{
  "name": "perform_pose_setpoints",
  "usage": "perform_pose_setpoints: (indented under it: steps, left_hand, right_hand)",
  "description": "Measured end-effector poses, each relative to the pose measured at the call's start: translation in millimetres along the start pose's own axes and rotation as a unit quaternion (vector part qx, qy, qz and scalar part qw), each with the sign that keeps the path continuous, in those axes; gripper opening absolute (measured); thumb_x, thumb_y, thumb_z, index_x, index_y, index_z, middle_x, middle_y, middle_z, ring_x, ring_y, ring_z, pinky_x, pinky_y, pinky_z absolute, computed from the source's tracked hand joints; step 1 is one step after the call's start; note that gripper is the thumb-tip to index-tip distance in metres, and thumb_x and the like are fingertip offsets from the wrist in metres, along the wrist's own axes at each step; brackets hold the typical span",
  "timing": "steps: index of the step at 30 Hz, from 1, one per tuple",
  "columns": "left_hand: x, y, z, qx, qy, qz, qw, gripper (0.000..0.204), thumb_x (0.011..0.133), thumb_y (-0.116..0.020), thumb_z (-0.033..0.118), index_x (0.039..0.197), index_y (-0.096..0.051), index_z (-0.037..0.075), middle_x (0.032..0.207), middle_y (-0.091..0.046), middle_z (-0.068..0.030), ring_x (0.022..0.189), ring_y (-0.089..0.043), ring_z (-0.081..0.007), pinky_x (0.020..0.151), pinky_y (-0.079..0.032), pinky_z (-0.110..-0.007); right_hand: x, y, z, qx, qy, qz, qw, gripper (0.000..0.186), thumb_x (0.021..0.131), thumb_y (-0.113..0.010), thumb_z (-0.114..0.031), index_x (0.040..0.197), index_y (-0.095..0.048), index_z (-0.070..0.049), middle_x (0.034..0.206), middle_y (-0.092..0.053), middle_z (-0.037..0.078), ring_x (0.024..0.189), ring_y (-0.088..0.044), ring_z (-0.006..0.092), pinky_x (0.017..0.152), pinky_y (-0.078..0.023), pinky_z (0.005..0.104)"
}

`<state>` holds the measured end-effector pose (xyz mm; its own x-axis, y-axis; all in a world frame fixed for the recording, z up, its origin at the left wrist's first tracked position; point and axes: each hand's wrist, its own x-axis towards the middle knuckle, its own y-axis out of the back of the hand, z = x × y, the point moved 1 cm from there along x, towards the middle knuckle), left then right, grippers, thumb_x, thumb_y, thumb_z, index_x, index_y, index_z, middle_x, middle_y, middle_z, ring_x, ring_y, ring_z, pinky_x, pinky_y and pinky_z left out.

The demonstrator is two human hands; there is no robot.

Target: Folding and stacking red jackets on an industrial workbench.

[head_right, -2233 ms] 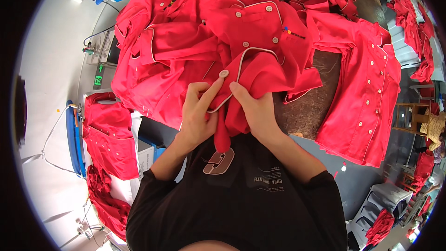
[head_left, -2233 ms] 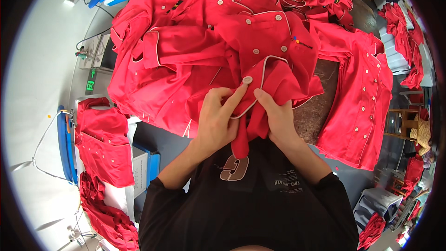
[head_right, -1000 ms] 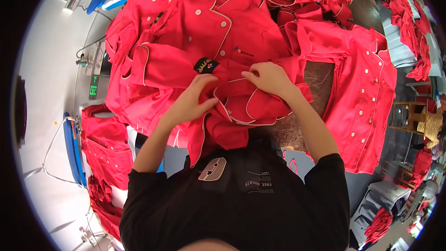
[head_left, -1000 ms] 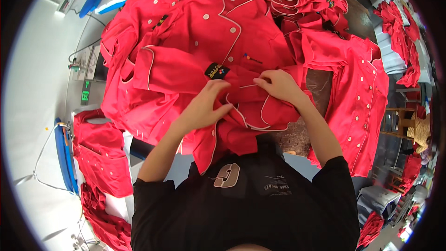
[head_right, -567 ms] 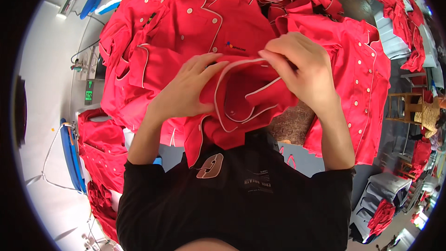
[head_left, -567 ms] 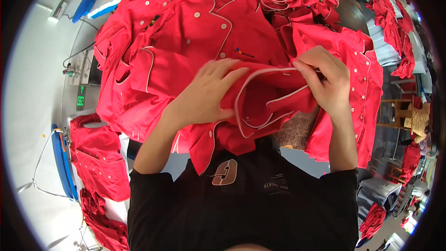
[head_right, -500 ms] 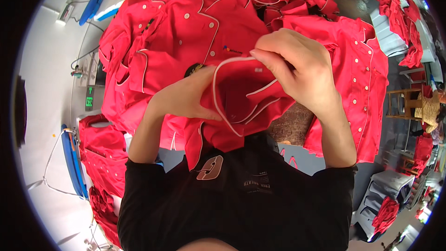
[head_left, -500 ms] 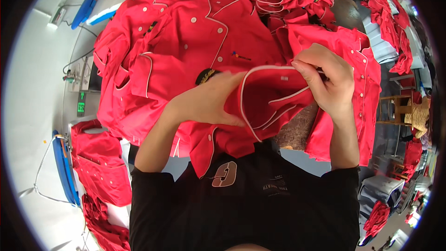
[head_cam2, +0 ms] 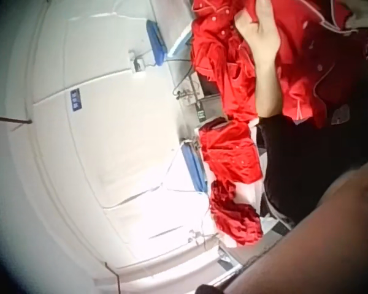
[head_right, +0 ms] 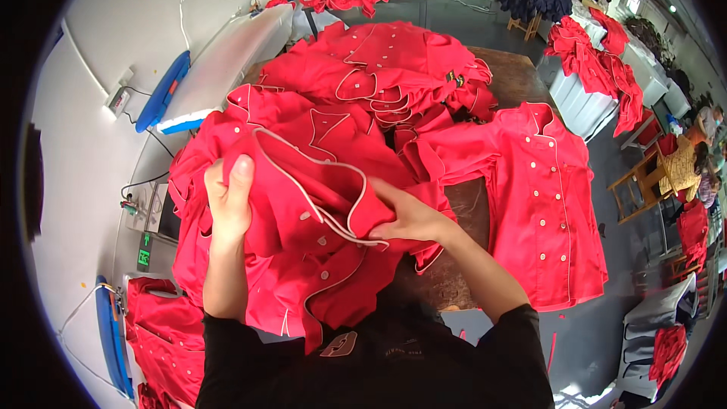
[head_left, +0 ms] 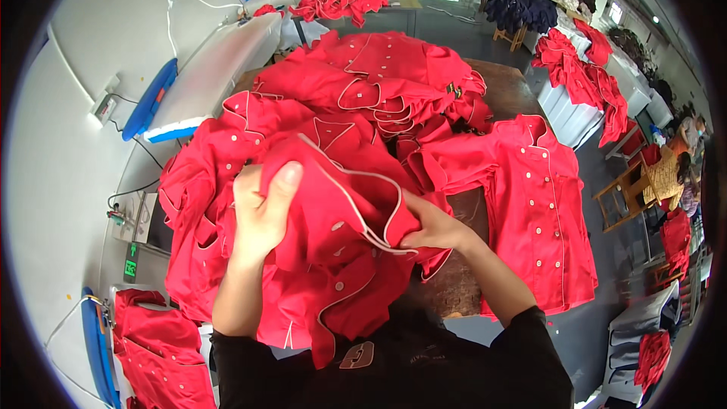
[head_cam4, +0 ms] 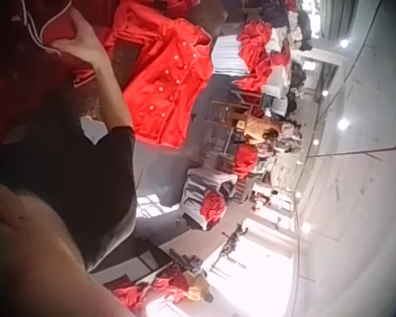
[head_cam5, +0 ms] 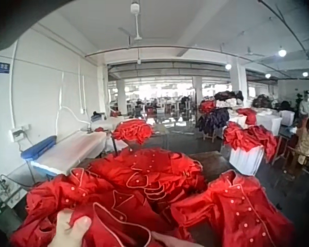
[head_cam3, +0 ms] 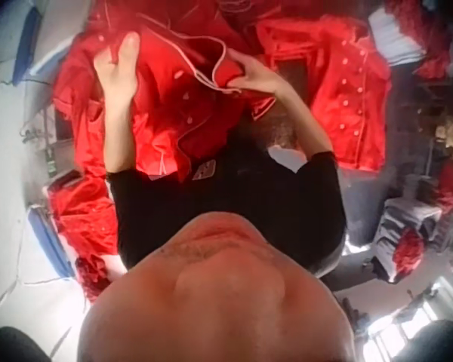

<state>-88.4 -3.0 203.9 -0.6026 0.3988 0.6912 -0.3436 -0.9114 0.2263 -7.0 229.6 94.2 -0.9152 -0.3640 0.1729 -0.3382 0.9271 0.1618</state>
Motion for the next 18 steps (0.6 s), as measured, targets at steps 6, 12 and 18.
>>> perform_pose_setpoints:
  steps: [6,12,18]
  left_hand:
    - [20,18,29,0.044,-0.024,-0.049,0.998,0.037,0.091,-0.060,0.025,0.065,-0.048,0.001,0.056,-0.040,0.0029,0.053,-0.033,-0.0048,0.046,-0.026,-0.026]
    - [25,17,33,0.048,-0.009,-0.395,0.917,0.050,0.075,-0.076,0.022,0.116,-0.057,0.001,0.112,-0.062,-0.0142,0.105,-0.059,-0.0226,0.092,-0.043,-0.034]
    - [67,25,37,0.105,0.116,-0.010,0.988,0.029,0.089,-0.058,0.026,0.100,-0.061,-0.001,0.086,-0.065,-0.0038,0.078,-0.058,-0.0079,0.071,-0.047,-0.025]
  right_hand:
    - [-2,9,-36,-0.052,0.019,-0.014,0.998,0.050,0.073,-0.074,-0.011,0.117,-0.052,-0.003,0.111,-0.061,0.007,0.103,-0.056,0.0168,0.089,-0.044,0.0306]
    - [-35,69,-136,-0.248,0.216,0.423,0.844,0.020,0.083,-0.061,-0.012,0.097,-0.063,0.002,0.090,-0.067,0.007,0.084,-0.062,0.0136,0.077,-0.048,0.0279]
    - [-59,81,-205,-0.306,0.048,0.326,0.893,0.036,0.077,-0.071,-0.014,0.107,-0.059,0.003,0.100,-0.065,0.010,0.087,-0.061,0.0149,0.080,-0.048,0.0290]
